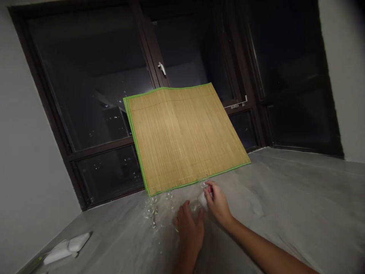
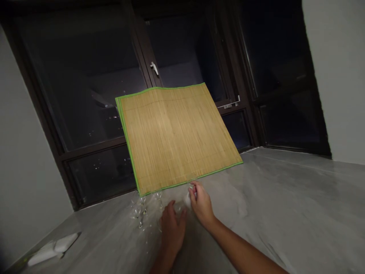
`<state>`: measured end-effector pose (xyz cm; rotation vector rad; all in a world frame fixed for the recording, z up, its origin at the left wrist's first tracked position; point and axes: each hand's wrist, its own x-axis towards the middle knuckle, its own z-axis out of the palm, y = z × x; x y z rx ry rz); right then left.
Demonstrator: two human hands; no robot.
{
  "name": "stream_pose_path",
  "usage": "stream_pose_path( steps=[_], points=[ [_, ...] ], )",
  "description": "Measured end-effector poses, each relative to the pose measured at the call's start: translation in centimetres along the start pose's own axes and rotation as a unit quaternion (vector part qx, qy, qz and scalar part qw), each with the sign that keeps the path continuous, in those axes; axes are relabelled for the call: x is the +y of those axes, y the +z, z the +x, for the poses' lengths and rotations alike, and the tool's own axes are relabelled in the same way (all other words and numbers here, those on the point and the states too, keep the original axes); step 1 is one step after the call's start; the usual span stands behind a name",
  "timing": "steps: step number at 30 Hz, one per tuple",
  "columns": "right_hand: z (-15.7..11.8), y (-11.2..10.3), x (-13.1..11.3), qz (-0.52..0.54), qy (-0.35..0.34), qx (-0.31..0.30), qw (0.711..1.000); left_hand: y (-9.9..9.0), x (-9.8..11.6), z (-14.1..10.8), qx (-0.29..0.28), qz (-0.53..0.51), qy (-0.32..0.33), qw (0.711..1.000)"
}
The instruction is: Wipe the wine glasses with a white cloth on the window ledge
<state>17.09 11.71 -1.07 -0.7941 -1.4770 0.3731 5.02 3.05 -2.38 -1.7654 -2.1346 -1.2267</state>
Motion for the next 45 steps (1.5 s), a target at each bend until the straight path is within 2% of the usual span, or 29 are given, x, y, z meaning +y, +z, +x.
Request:
stream_pose_path(
  steps=[3, 7, 12, 15, 19, 24, 28, 32, 35, 38, 45],
  points=[
    [-0.2, 0.5, -0.3, 0.060, 0.013, -0.056, 0.997, 0.2, -0.2, 0.1, -0.007, 0.002, -0.004, 1.000],
    [-0.2, 0.8, -0.3, 0.154, 0.061, -0.114, 0.980, 0.0, -0.4, 0.3, 0.017, 0.029, -0.031, 0.999],
    [-0.5, 0.1, -0.2, 0.218, 0.086, -0.253, 0.939, -0.6, -0.8, 0.7, 0.028, 0.072, -0.038, 0.996],
    [-0.7, 0.0, -0.6, 0.265, 0.092, -0.295, 0.913, -1.0, -1.1, 0.9, 0.025, 0.080, -0.037, 0.996],
    [-0.6, 0.3, -0.8, 0.266, 0.094, -0.268, 0.921, -1.3, -1.3, 1.0, 0.020, 0.082, 0.000, 0.996],
    [-0.3, 0.3, 0.5, 0.145, 0.006, -0.238, 0.960, -1.6, -1.3, 0.9, -0.004, 0.094, 0.056, 0.994],
    [-0.4, 0.2, 1.2, 0.036, -0.014, -0.253, 0.967, -1.5, -1.0, 0.8, -0.003, 0.118, 0.047, 0.992],
    [-0.5, -0.2, 0.2, -0.004, -0.051, -0.218, 0.975, -1.0, -0.9, 0.9, 0.004, 0.111, 0.017, 0.994],
    [-0.5, -0.6, -0.9, -0.005, -0.077, -0.241, 0.967, -0.8, -1.2, 1.1, 0.011, 0.112, -0.015, 0.993],
    [-0.7, -0.8, -1.2, 0.026, -0.069, -0.266, 0.961, -0.9, -1.4, 1.1, 0.005, 0.110, -0.031, 0.993],
    [-0.7, 0.6, 0.5, 0.096, -0.017, -0.230, 0.968, -0.6, -1.1, 0.5, 0.005, 0.085, 0.039, 0.996]
  ],
)
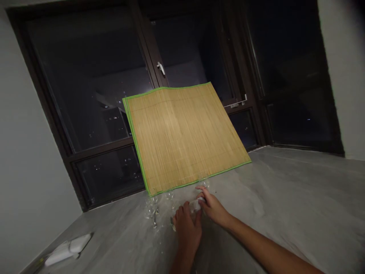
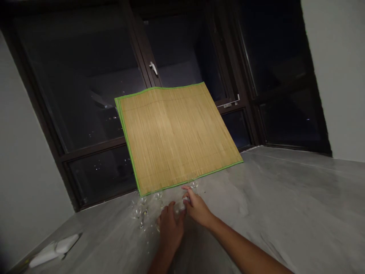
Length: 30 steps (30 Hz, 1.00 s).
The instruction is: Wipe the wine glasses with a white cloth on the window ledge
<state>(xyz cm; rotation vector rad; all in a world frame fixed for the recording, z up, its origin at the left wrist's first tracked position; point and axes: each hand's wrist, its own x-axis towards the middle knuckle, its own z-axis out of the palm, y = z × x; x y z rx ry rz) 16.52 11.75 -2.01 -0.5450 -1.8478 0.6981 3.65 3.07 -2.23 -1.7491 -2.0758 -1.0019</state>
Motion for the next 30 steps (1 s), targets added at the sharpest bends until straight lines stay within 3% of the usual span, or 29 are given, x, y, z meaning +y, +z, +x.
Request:
stream_pose_path(
  steps=[6, 9, 15, 21, 30],
  points=[
    [-0.3, 0.7, 0.2, -0.033, 0.055, 0.109, 0.992, 0.2, 0.3, 0.0, -0.001, 0.004, 0.019, 1.000],
    [-0.3, 0.6, -0.2, -0.022, 0.049, 0.107, 0.993, 0.1, 0.4, 0.0, 0.001, 0.005, 0.014, 1.000],
    [-0.1, 0.2, -0.4, 0.080, 0.064, 0.006, 0.995, -0.3, 0.3, 0.1, 0.006, 0.041, -0.014, 0.999],
    [-0.9, -0.8, -1.3, 0.206, 0.163, -0.156, 0.952, -0.2, -0.2, 0.0, -0.039, 0.010, -0.002, 0.999],
    [-0.5, -2.2, -2.5, 0.191, 0.193, -0.251, 0.929, -0.4, 0.0, -0.1, -0.073, -0.074, -0.016, 0.994]
  ],
)
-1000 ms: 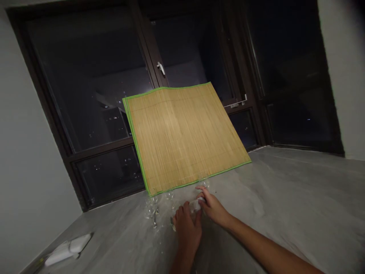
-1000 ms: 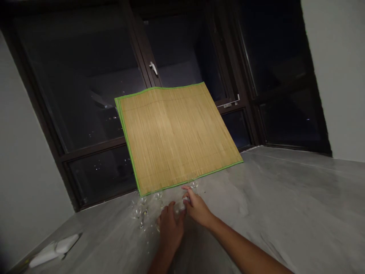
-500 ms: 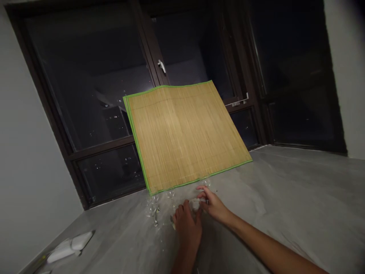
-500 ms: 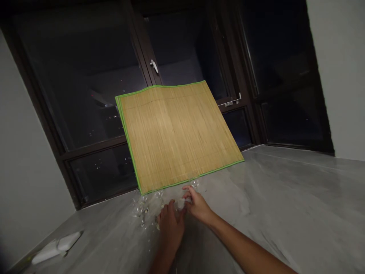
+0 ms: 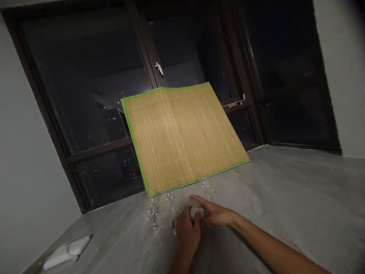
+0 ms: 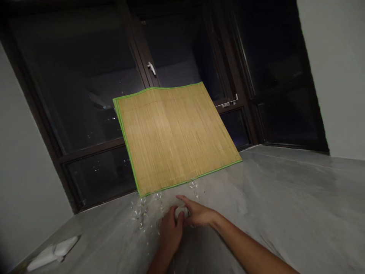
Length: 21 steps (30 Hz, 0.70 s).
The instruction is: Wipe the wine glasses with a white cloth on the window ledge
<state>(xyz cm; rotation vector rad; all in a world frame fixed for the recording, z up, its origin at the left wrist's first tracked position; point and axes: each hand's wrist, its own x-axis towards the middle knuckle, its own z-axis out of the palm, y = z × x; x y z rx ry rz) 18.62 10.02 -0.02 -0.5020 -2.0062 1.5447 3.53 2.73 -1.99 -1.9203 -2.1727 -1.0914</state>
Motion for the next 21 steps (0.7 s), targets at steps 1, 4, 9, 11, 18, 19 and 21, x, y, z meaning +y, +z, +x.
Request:
stream_pose_path(
  steps=[1, 4, 9, 11, 18, 19, 21],
  points=[
    [0.1, 0.0, -0.1, 0.010, -0.004, 0.001, 1.000, -0.2, 0.1, 0.0, -0.001, -0.011, -0.001, 1.000],
    [0.4, 0.0, -0.1, 0.059, -0.030, 0.029, 0.997, -0.8, 0.1, 0.2, 0.003, -0.064, 0.001, 0.998],
    [0.5, -0.1, -0.3, 0.091, -0.066, 0.091, 0.989, -0.9, 0.0, 0.3, 0.018, -0.164, 0.004, 0.986],
    [0.4, -0.1, -0.5, 0.113, -0.063, 0.109, 0.986, -0.7, -0.1, 0.4, 0.022, -0.195, 0.002, 0.981],
    [0.2, 0.1, -1.5, 0.238, -0.023, 0.127, 0.963, -0.5, 0.2, 0.7, 0.012, -0.313, -0.004, 0.950],
    [0.2, 0.1, -1.6, 0.249, -0.016, 0.131, 0.959, -0.5, 0.2, 0.7, 0.011, -0.328, -0.012, 0.944],
    [0.2, 0.2, -1.7, 0.263, -0.013, 0.146, 0.954, -0.3, 0.3, 0.8, 0.007, -0.355, -0.027, 0.934]
  ],
)
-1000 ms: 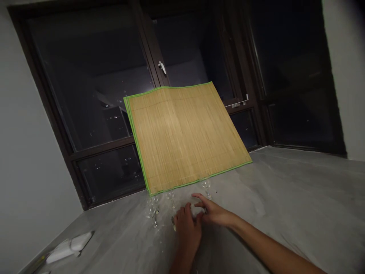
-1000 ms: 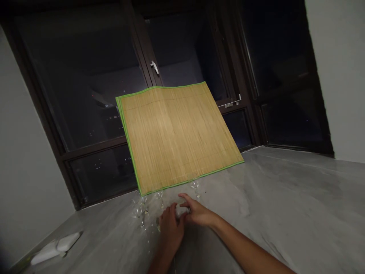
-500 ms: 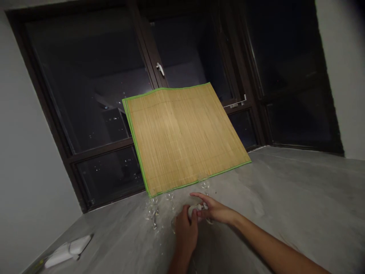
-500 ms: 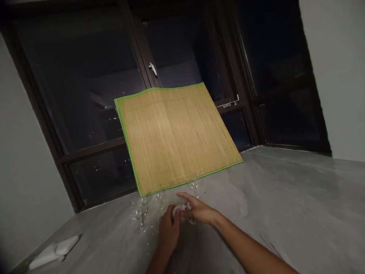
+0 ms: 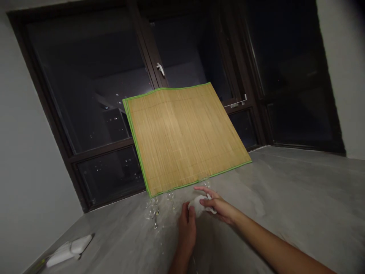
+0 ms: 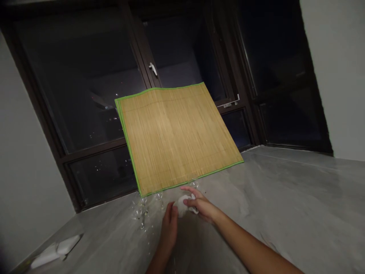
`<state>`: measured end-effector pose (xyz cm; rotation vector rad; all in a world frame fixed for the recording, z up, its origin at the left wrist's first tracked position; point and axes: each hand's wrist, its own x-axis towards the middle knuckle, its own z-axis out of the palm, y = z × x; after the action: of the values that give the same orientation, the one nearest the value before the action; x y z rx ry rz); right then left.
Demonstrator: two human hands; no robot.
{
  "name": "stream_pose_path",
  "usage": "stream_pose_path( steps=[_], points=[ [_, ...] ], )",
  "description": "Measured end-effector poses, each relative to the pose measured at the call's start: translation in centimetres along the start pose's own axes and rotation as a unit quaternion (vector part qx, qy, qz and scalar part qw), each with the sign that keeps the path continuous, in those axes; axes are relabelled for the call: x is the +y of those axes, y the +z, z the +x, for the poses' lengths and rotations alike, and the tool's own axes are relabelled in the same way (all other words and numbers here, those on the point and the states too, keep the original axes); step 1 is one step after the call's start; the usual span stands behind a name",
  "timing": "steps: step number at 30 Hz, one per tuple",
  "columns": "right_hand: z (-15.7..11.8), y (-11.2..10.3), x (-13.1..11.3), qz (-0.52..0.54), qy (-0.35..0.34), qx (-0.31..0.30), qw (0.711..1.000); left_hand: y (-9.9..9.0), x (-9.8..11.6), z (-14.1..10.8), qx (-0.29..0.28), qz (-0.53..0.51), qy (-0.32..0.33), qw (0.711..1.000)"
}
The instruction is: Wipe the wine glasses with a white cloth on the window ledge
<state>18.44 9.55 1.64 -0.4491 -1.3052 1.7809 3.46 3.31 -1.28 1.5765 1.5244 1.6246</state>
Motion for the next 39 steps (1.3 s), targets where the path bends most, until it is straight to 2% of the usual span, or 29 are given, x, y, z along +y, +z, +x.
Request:
stream_pose_path(
  steps=[9, 13, 18, 22, 25, 27, 30, 31, 33, 34, 36, 37, 39],
  points=[
    [0.2, 0.1, 0.1, 0.063, -0.036, 0.083, 0.994, 1.3, -0.8, 0.1, -0.015, -0.075, -0.051, 0.996],
    [0.9, -0.7, 0.5, 0.133, -0.074, 0.084, 0.985, 1.6, -1.3, 0.3, -0.004, -0.074, -0.068, 0.995],
    [1.3, -2.1, -0.8, 0.243, -0.104, 0.090, 0.960, 1.6, -2.4, 0.5, 0.027, -0.144, -0.116, 0.982],
    [1.1, -2.3, -1.6, 0.238, -0.106, 0.091, 0.961, 1.7, -2.7, 0.4, -0.001, -0.230, -0.135, 0.964],
    [0.8, -2.1, -1.7, 0.195, -0.104, 0.081, 0.972, 1.6, -2.3, 0.5, 0.011, -0.230, -0.131, 0.964],
    [0.5, -1.9, -1.8, 0.156, -0.100, 0.068, 0.980, 0.8, -1.7, 0.7, 0.074, -0.196, -0.105, 0.972],
    [-0.4, -1.4, -2.4, 0.087, -0.087, 0.022, 0.992, -1.8, -0.6, 1.1, 0.217, -0.081, -0.007, 0.973],
    [-0.8, -1.0, -2.6, 0.060, -0.078, -0.005, 0.995, -2.9, -0.3, 1.3, 0.274, -0.025, 0.036, 0.961],
    [-1.7, 0.1, -2.6, -0.015, -0.055, -0.073, 0.996, -5.1, 0.0, 1.7, 0.399, 0.075, 0.083, 0.910],
    [-2.0, 0.7, -2.3, -0.062, -0.046, -0.105, 0.991, -6.2, -0.1, 1.9, 0.455, 0.102, 0.078, 0.881],
    [-2.6, 2.1, -1.0, -0.166, -0.043, -0.167, 0.971, -8.0, -0.8, 2.4, 0.538, 0.109, 0.025, 0.836],
    [-2.8, 2.7, -0.2, -0.210, -0.045, -0.185, 0.959, -8.8, -1.4, 2.6, 0.562, 0.096, -0.008, 0.821],
    [-2.9, 3.4, 1.5, -0.310, -0.084, -0.195, 0.927, -9.9, -3.1, 3.1, 0.573, 0.065, -0.048, 0.816]
  ],
)
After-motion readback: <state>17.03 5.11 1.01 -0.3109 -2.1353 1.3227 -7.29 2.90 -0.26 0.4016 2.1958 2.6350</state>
